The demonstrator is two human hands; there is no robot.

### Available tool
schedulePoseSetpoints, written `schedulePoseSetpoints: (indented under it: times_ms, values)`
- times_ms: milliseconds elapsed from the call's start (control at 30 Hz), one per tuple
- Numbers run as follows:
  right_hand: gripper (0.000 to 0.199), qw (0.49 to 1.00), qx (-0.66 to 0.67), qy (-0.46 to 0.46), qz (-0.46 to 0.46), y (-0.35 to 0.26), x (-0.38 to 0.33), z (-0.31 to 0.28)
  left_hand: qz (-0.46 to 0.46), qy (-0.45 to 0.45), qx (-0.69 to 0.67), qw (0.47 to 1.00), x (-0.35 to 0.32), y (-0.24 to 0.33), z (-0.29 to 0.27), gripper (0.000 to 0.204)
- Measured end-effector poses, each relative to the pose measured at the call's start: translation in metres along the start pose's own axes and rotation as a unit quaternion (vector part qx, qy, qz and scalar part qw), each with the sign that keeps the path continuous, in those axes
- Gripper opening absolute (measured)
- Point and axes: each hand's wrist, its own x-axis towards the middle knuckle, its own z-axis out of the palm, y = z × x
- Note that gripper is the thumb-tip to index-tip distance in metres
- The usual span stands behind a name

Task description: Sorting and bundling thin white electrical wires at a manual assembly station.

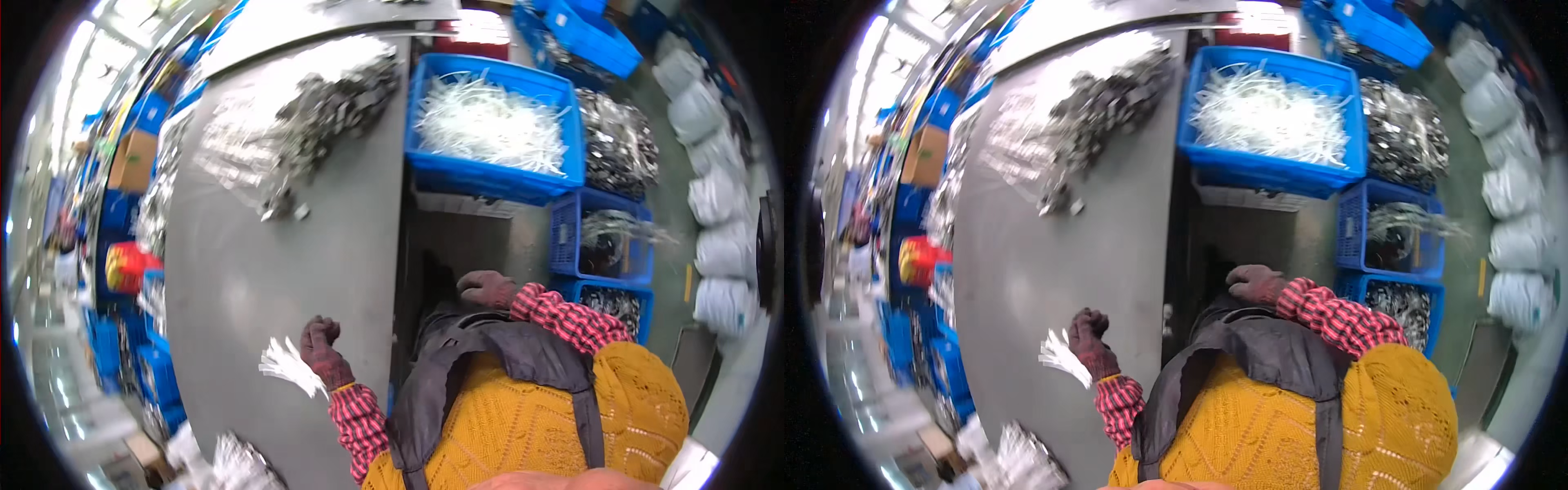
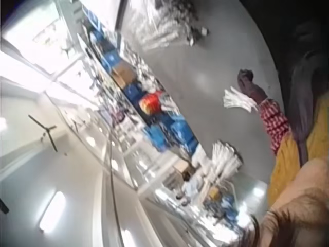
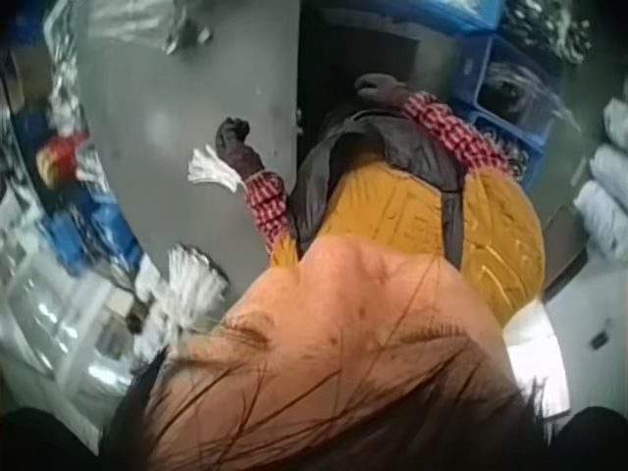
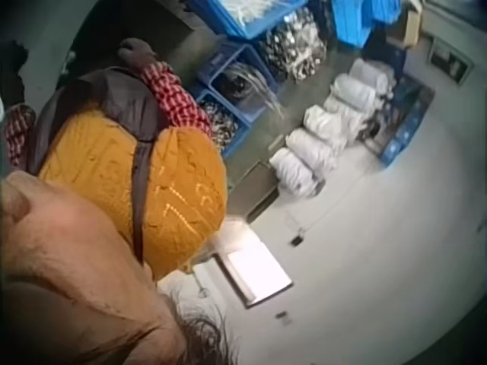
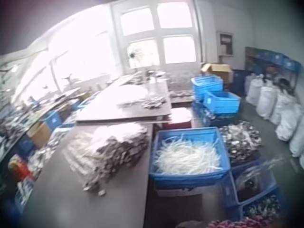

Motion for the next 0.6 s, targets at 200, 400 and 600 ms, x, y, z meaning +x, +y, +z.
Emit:
schedulePoseSetpoints:
  times_ms: [200,400,600]
  values:
    - [0.035,0.967,-0.139,0.205,-0.059,-0.004,0.053,-0.12,-0.105,-0.171,-0.011,0.98,0.038,-0.017,0.164,0.023]
    - [0.063,0.848,-0.365,0.382,-0.046,0.004,0.115,-0.264,-0.142,-0.316,0.071,0.935,0.058,-0.006,0.274,0.023]
    - [0.096,0.638,-0.725,0.241,0.094,0.02,0.238,-0.302,-0.179,-0.293,0.061,0.937,0.061,-0.025,0.328,0.022]
